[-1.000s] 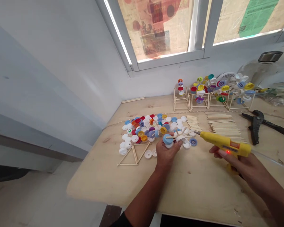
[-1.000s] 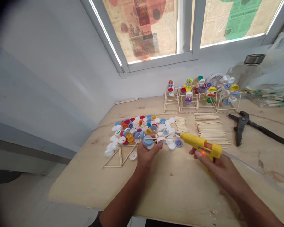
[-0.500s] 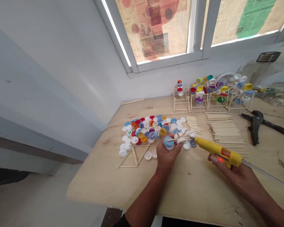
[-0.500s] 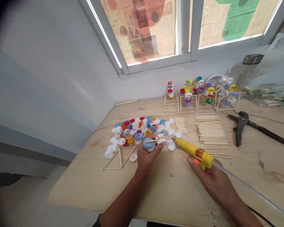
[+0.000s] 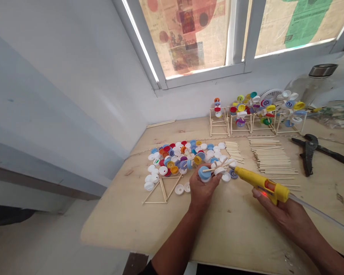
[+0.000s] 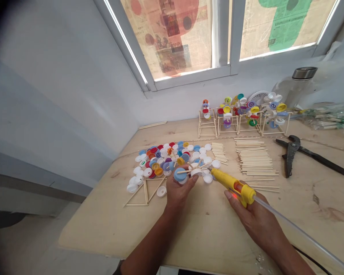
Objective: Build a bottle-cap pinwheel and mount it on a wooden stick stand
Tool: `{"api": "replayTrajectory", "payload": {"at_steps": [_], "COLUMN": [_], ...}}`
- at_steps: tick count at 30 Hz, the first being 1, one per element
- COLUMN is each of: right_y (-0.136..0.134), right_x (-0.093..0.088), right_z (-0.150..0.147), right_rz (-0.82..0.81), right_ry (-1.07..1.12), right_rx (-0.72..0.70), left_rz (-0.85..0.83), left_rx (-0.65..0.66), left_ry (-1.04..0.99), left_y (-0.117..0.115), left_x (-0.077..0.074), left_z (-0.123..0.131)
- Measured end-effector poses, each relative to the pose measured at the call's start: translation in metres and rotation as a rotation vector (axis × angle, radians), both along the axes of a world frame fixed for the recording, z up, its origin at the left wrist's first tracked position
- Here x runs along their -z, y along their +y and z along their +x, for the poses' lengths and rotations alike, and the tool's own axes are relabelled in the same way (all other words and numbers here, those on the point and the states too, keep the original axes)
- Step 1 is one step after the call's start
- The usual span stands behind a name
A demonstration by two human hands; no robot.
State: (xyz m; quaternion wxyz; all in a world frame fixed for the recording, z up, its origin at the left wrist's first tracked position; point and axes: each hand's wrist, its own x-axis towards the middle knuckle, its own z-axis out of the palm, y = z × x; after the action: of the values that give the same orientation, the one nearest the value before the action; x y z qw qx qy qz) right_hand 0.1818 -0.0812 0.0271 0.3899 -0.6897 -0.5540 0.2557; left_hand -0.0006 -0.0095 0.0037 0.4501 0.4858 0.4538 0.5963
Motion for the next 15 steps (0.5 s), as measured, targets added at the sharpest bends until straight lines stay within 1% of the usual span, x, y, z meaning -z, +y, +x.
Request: {"api": "replayTrajectory", "payload": {"at_steps": [8, 15], "right_y": [-0.0001, -0.0016], "right_x": [-0.0090, -0.0036], "right_z": [-0.0040, -0.0029], "right_rz": [-0.011, 0.004], "right_ry": [-0.033, -0.110], "right_rx": [0.025, 0.059], "left_rz": [-0.033, -0.040], "left_rx": [-0.015, -0.025], "left_ry": [-0.009, -0.022], "left_y": [0.0009, 0.0006], "left_x": [-0.0001, -0.0017], "left_z": [0.0007, 0.0007]}}
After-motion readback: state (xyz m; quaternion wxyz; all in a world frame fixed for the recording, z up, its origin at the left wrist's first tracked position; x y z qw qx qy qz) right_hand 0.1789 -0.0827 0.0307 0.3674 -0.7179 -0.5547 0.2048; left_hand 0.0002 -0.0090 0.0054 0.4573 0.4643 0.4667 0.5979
